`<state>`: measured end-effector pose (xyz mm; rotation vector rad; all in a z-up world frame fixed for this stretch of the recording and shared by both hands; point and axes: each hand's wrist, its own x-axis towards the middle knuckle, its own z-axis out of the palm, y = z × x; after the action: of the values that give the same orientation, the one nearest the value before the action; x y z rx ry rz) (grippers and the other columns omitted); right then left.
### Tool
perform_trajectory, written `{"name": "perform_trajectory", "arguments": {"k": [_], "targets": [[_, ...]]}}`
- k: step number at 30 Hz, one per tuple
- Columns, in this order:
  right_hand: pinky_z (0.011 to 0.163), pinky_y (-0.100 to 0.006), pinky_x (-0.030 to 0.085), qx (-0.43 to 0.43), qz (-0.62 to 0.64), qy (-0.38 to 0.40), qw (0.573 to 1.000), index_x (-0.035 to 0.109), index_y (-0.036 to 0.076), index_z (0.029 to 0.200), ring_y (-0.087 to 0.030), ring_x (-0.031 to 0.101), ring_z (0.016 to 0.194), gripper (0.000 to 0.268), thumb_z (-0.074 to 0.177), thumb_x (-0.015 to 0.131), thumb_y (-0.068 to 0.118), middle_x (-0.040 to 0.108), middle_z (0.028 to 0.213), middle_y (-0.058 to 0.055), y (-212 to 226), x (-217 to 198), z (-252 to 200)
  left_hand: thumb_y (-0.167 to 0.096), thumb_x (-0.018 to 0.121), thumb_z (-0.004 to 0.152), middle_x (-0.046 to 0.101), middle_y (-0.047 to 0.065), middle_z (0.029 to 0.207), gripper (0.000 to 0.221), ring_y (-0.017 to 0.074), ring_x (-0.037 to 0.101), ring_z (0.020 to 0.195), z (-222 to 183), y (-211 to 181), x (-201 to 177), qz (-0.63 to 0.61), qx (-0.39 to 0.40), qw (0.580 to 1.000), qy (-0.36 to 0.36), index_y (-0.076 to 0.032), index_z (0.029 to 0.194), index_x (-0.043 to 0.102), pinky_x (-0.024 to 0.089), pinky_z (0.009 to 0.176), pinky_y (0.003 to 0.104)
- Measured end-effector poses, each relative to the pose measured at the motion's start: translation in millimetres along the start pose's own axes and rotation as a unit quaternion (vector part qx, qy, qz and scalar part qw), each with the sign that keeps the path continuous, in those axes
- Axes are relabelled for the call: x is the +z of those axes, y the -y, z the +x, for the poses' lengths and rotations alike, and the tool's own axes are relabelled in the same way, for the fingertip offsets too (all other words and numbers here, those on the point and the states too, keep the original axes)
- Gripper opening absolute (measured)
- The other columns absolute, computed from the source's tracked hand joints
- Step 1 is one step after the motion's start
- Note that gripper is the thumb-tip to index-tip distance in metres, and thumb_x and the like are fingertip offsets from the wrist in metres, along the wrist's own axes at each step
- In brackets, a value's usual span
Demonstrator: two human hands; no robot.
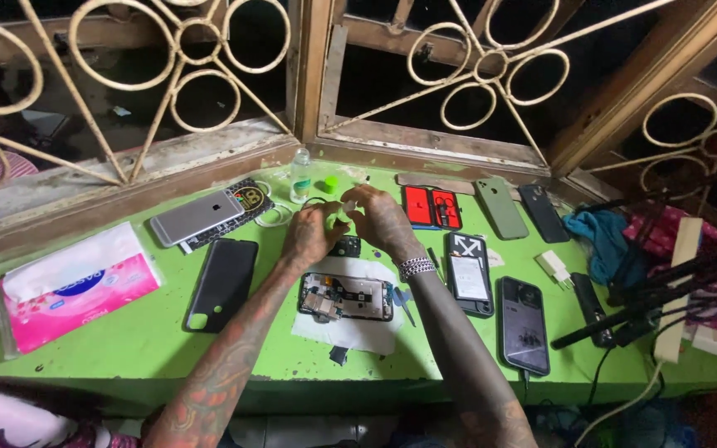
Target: Repairing a smartphone by carefully manipulating internal components and connectors on the motherboard at a repair bench.
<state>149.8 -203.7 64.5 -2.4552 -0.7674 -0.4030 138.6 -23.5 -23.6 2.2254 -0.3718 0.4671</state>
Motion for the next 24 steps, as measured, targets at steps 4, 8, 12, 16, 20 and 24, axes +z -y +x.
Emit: {"name": "perform_trajectory", "arguments": {"k": [4, 8, 12, 16, 20, 24], "targets": [[0.081, -0.043, 0.063, 0.025, -0.062, 0.039, 0.997, 0.071, 0.021, 0.118, -0.028, 0.073, 0.096, 0.035, 0.085, 0.075, 0.009, 0.070, 0.098, -0.005, 27, -21, -9, -0.018, 0.079, 0.086, 0.077, 0.012, 0.099, 0.036, 0.0299, 0.073, 0.100, -8, -47, -23, 0.017, 0.011, 1.000, -0.022, -0.010, 0.120, 0.072, 0.058, 0.094, 0.046], [0.081, -0.042, 0.062, 0.026, -0.076, 0.040, 0.996, 0.074, 0.019, 0.113, -0.027, 0.073, 0.097, 0.027, 0.087, 0.076, 0.012, 0.071, 0.097, -0.004, 17, -17, -14, -0.025, 0.080, 0.087, 0.075, 0.004, 0.106, 0.042, 0.0233, 0.070, 0.109, -4, -29, -10, 0.078, 0.064, 0.994, -0.032, -0.015, 0.126, 0.069, 0.048, 0.105, 0.050], [0.076, -0.043, 0.063, 0.048, -0.078, 0.018, 0.996, 0.074, 0.019, 0.107, -0.024, 0.074, 0.090, 0.021, 0.087, 0.076, 0.019, 0.070, 0.090, -0.002, 11, -13, -17, -0.023, 0.076, 0.091, 0.069, 0.000, 0.107, 0.041, 0.0184, 0.067, 0.107, -8, -26, -9, 0.081, 0.067, 0.993, -0.047, -0.019, 0.131, 0.066, 0.041, 0.105, 0.050], [0.074, -0.043, 0.063, 0.059, -0.083, 0.008, 0.995, 0.073, 0.021, 0.105, -0.022, 0.074, 0.086, 0.021, 0.089, 0.077, 0.034, 0.069, 0.086, -0.001, 18, -20, -20, -0.019, 0.076, 0.090, 0.064, 0.000, 0.107, 0.042, 0.0185, 0.065, 0.106, -10, -19, -7, 0.068, 0.082, 0.992, -0.069, -0.017, 0.131, 0.066, 0.041, 0.103, 0.051], [0.069, -0.047, 0.062, 0.107, -0.123, 0.000, 0.987, 0.075, 0.013, 0.093, -0.029, 0.074, 0.077, 0.039, 0.093, 0.069, 0.052, 0.069, 0.076, -0.006, 30, -32, -21, -0.021, 0.082, 0.082, 0.054, -0.007, 0.106, 0.050, 0.0156, 0.066, 0.103, -7, -21, -10, 0.081, 0.150, 0.979, -0.114, -0.023, 0.129, 0.064, 0.048, 0.096, 0.044], [0.070, -0.048, 0.062, 0.061, -0.030, 0.007, 0.998, 0.069, 0.018, 0.122, -0.027, 0.075, 0.078, 0.047, 0.082, 0.081, 0.041, 0.072, 0.088, -0.007, 19, -29, -23, -0.030, 0.079, 0.089, 0.054, -0.005, 0.107, 0.045, 0.0173, 0.066, 0.101, -8, -23, -12, 0.066, 0.135, 0.984, -0.100, -0.022, 0.130, 0.064, 0.046, 0.095, 0.045]]}}
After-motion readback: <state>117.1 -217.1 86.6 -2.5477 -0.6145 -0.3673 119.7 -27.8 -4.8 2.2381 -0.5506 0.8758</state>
